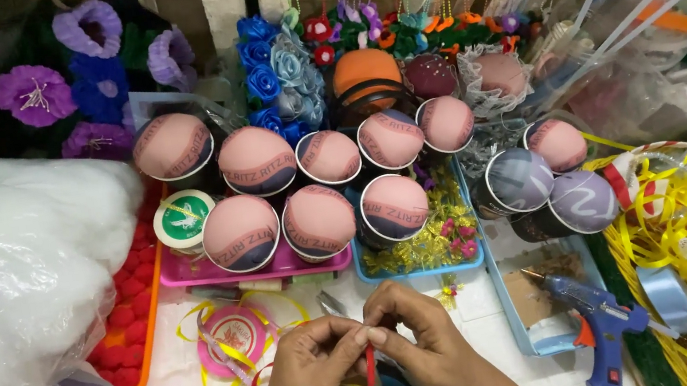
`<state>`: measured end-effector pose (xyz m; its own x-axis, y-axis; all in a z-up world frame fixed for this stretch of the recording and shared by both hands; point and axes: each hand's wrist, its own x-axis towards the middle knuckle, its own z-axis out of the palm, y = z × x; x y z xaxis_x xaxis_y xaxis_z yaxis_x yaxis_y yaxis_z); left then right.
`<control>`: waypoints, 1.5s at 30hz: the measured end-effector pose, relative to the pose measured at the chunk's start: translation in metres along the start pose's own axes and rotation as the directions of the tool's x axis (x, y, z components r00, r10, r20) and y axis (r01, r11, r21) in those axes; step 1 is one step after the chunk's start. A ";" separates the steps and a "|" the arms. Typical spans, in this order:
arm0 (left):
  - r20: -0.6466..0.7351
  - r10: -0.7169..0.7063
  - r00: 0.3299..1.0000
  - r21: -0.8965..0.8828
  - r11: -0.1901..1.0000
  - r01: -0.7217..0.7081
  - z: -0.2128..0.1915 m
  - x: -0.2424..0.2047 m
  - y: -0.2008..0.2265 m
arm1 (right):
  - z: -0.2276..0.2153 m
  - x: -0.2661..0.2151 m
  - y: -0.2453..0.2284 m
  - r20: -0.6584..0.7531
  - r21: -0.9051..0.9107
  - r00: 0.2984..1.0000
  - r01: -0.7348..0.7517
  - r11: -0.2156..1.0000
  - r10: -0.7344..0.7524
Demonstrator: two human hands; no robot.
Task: Cutting and preparing ribbon components for a handicraft project using scissors.
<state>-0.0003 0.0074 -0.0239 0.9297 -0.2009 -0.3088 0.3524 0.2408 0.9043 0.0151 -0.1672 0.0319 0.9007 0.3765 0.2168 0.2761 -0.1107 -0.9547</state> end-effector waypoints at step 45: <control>-0.127 -0.028 0.992 -0.129 0.992 0.012 -0.009 -0.007 0.019 | -0.072 0.036 -0.057 -0.287 -0.856 0.934 -0.150 0.494 -0.214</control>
<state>0.0004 0.0220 -0.0075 0.9255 -0.0855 -0.3690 0.3741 0.3587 0.8552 0.0562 -0.2140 0.1087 0.8783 0.1114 0.4650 0.2887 -0.8988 -0.3298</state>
